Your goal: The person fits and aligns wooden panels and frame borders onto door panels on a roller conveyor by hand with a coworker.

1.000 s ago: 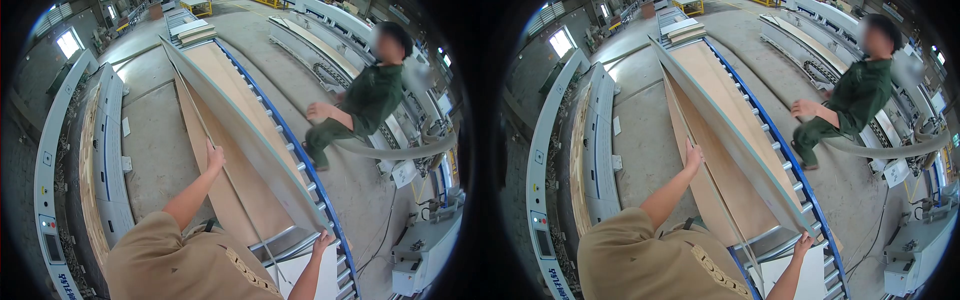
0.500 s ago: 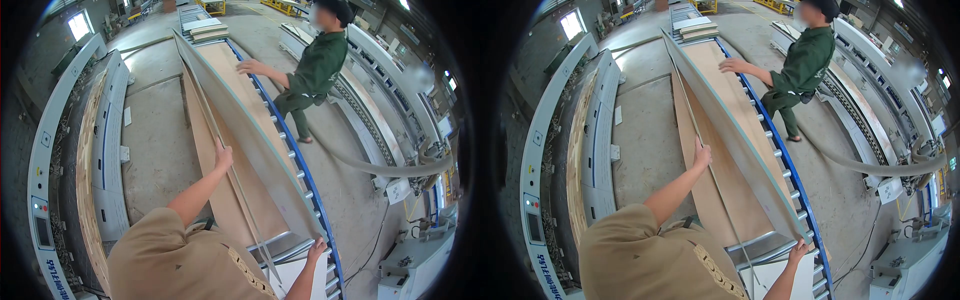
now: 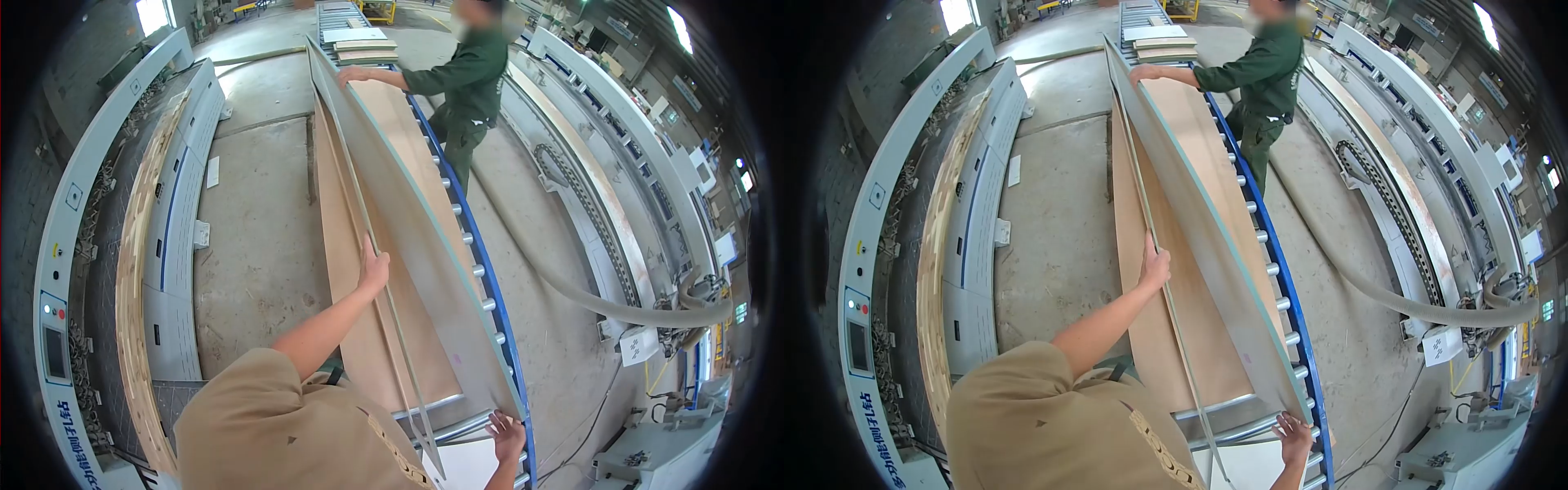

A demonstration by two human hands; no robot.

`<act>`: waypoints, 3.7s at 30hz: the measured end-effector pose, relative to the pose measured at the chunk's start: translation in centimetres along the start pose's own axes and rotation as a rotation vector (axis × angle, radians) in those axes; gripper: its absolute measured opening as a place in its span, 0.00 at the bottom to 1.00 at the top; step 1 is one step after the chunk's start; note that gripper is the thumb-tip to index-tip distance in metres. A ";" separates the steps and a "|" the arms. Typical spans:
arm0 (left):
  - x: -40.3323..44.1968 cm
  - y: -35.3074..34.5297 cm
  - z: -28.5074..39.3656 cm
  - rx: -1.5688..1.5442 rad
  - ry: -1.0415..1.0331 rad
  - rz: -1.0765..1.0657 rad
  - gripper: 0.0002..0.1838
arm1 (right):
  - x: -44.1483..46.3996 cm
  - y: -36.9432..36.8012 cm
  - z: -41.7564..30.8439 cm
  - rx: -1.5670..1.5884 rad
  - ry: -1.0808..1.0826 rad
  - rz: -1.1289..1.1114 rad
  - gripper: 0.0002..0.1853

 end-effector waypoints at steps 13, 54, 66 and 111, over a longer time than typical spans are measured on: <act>1.8 0.2 -0.6 0.030 -0.077 0.035 0.42 | 7.5 2.0 -1.8 0.226 -0.830 -0.259 0.24; -1.6 2.8 0.6 -0.405 0.183 0.154 0.27 | 2.6 -2.4 8.5 0.107 -0.612 0.282 0.13; -5.6 7.2 4.4 -0.261 0.210 0.261 0.07 | 2.7 -9.1 26.1 0.265 -0.674 0.345 0.27; -2.0 23.7 -10.0 -0.836 0.631 0.278 0.34 | -38.2 -25.6 8.8 -1.148 -0.302 -0.048 0.26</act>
Point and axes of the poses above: each hand's wrist, its own x-axis towards the middle knuckle, its own y-axis out of the back of the hand, z = x × y, the point moved 10 cm from there along x, towards the middle knuckle, and after that the axes turned 8 degrees about -x, right-handed, at the moved point
